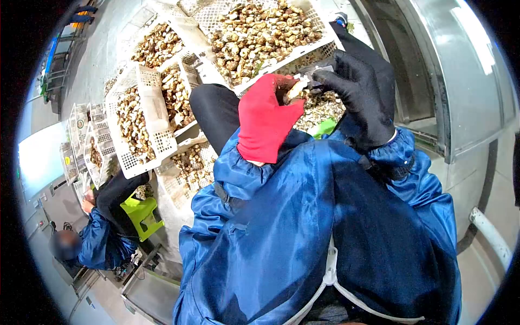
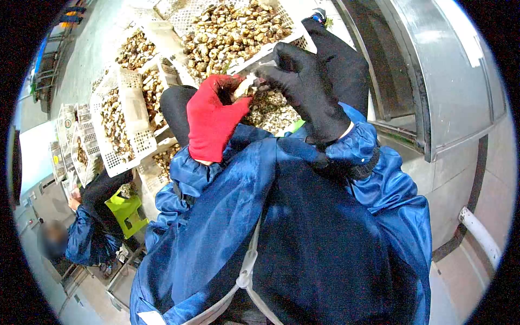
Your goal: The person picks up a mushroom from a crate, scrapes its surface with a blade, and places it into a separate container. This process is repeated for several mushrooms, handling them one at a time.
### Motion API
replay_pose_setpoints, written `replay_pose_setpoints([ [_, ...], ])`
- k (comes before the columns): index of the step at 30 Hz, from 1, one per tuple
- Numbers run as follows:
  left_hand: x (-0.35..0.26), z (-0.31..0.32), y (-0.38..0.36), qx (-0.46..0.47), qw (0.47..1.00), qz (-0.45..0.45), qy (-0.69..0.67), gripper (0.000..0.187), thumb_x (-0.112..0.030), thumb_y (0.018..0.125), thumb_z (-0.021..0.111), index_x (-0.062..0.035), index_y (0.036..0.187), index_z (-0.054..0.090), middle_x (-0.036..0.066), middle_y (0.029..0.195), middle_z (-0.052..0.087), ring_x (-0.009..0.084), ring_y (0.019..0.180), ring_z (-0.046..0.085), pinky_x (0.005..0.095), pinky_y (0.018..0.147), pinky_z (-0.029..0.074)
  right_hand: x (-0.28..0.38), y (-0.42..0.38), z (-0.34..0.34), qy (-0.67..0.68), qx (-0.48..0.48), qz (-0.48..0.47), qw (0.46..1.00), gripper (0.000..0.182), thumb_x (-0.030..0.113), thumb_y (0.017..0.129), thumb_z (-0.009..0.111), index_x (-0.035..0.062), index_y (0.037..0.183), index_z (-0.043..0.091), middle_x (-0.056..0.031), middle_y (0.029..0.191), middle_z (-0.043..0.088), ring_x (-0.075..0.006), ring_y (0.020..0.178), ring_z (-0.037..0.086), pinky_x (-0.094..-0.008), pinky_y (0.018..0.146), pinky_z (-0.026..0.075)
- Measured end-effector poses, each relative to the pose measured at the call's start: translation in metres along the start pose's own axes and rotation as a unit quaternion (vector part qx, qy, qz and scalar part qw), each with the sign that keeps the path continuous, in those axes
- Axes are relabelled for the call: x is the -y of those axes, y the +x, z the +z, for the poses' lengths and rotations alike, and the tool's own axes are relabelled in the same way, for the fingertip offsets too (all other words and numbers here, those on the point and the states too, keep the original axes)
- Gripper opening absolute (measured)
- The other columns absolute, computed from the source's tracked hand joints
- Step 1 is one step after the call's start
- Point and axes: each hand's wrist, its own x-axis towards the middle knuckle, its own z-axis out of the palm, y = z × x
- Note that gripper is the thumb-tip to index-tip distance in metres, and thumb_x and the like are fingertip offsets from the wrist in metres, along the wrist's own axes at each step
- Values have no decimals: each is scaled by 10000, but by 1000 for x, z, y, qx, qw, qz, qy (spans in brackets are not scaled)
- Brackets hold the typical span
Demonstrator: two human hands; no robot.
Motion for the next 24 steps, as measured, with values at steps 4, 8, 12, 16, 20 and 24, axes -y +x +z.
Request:
replay_pose_setpoints([
  [4,9,5,2,-25,998,47,15,293,8,631,673,-37,908,588,49,829,621,99,791,579,232,688,467,-5,3,1,160,63,62,983,125,101,753,613,-8,809,585,-51,820,621,-92,751,552,-221,671,438],
  [8,6,3,0,3,993,98,69,323,28,628,657,-37,935,582,68,932,598,119,843,568,232,728,462,-14,5,0,100,78,49,991,152,92,755,604,-8,869,614,-53,773,622,-95,759,555,-226,679,445],
  [12,3,-8,4,34,993,-44,-104,396,-86,661,689,-43,1030,552,24,835,584,93,707,545,221,625,452,0,2,-4,144,75,27,986,159,108,772,588,-15,871,609,-50,804,617,-93,758,543,-236,673,441],
  [16,25,-15,3,220,785,-305,-492,465,-385,898,411,12,1140,442,79,868,544,144,703,506,261,593,420,-3,3,-12,65,108,-54,990,163,93,794,563,-18,907,600,-59,873,610,-97,788,544,-243,703,442],
  [20,24,-11,5,269,745,-300,-533,381,-297,881,454,27,1081,485,121,880,584,162,722,559,249,595,447,0,0,-7,68,131,-58,987,171,93,807,552,-5,940,593,-59,890,609,-103,821,550,-253,748,442],
  [24,23,-7,7,224,764,-284,-534,317,-220,865,498,19,1073,489,116,867,576,136,665,515,246,545,389,3,0,-7,191,27,21,981,202,106,801,580,3,975,590,-64,906,607,-105,849,559,-244,760,445],
])
